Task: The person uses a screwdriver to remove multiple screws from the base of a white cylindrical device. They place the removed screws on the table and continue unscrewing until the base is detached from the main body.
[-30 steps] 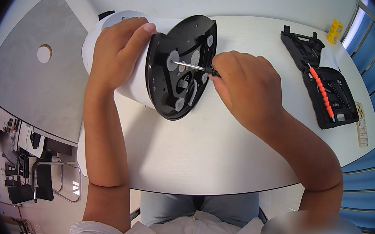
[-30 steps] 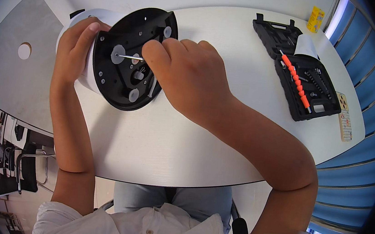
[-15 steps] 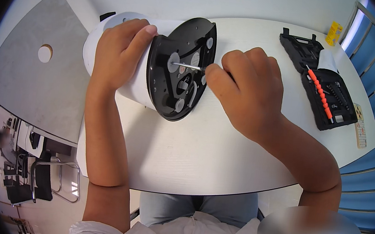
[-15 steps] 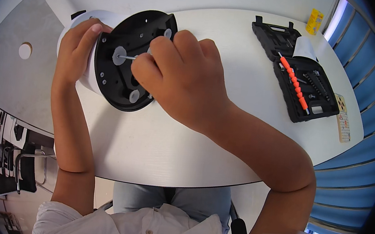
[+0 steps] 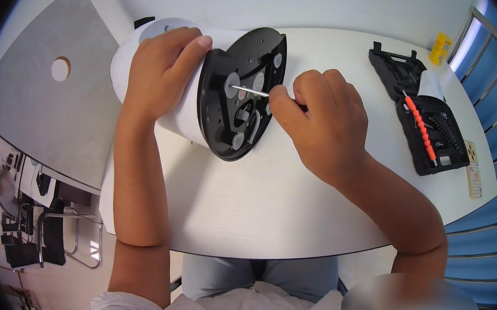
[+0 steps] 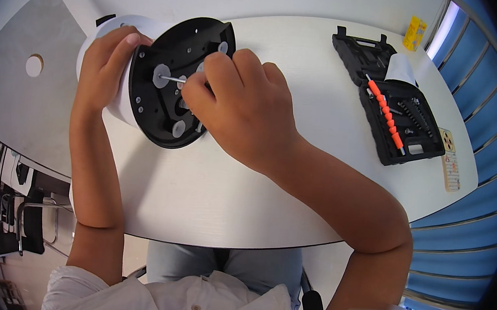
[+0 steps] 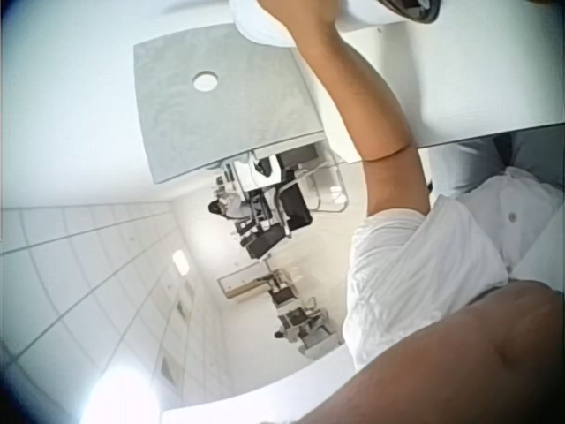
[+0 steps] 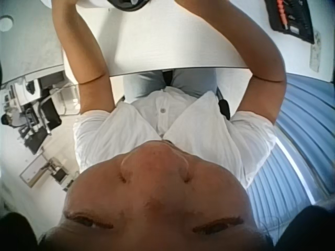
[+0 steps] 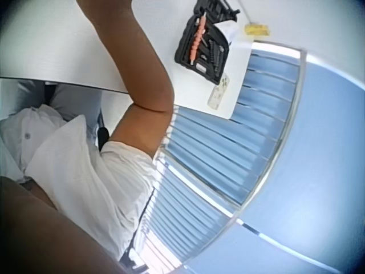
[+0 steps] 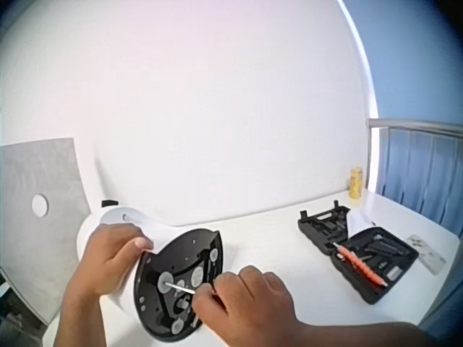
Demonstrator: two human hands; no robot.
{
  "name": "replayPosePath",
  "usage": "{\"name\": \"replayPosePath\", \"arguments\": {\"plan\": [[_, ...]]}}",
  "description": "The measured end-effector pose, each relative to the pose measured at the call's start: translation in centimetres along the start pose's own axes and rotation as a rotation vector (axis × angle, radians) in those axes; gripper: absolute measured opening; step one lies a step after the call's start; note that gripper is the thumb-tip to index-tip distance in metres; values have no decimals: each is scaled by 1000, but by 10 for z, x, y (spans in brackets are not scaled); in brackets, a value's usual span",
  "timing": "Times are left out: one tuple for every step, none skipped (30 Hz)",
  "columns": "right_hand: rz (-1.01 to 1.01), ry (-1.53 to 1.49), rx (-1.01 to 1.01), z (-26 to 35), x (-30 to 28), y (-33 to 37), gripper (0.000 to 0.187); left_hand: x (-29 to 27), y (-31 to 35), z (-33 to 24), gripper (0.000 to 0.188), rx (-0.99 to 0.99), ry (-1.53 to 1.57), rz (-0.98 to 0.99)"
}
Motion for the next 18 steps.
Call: {"name": "replayPosePath", "arguments": {"plan": [[-17, 14, -14, 1, -1, -1, 14, 0, 0, 1, 41, -2, 4, -1], [-21, 16, -9, -1, -1, -1, 14, 0, 0, 1, 42, -5, 8, -3], [-24, 19, -5, -2, 0, -1, 14, 1, 0, 2, 42, -4, 7, -5], [-28, 23, 1, -4, 1, -1, 14, 1, -1, 2, 42, -2, 6, -7], [-14, 19, 0, -5, 2, 0, 14, 1, -1, 2, 42, 0, 5, -9], [0, 16, 0, -5, 3, 2, 14, 1, -1, 3, 42, -6, -4, -3], [14, 12, 0, -6, 5, 2, 14, 1, -1, 4, 42, -11, -13, 2], [31, -2, 17, -7, 7, 3, 14, 1, -1, 5, 42, -17, -23, 7], [48, -16, 34, -7, 9, 4, 14, 1, -1, 5, 42, -19, -18, 5], [65, -31, 51, -8, 10, 4, 15, 1, -1, 4, 42, -20, -12, 1], [78, -60, 80, -10, 11, 3, 15, 0, -1, 3, 42, -22, -7, -2], [92, -89, 109, -12, 12, 3, 16, 1, 0, 6, 41, -54, -27, 37], [107, -116, 138, -14, 12, 3, 16, 2, 0, 8, 40, -87, -45, 77], [144, -129, 169, -16, 13, 3, 16, 4, 1, 11, 40, -119, -63, 117], [180, -141, 199, -18, 13, 2, 16, 2, 0, 8, 41, -85, -36, 72], [216, -156, 231, -20, 15, 2, 16, 2, 0, 6, 41, -51, -11, 27], [224, -190, 259, -21, 16, 3, 15, -1, -1, 3, 42, -18, 13, -19], [232, -224, 287, -22, 19, 5, 14, -1, 0, 3, 42, -18, 8, -13]]}}
Point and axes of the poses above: each hand's wrist, its own y-axis away from the middle knuckle, its own x-axis out of the palm, z = x × y, the point moved 9 cm from there along -y, towards the middle knuckle, and after that the axes turned 7 degrees about -z, right-handed, at the moved point
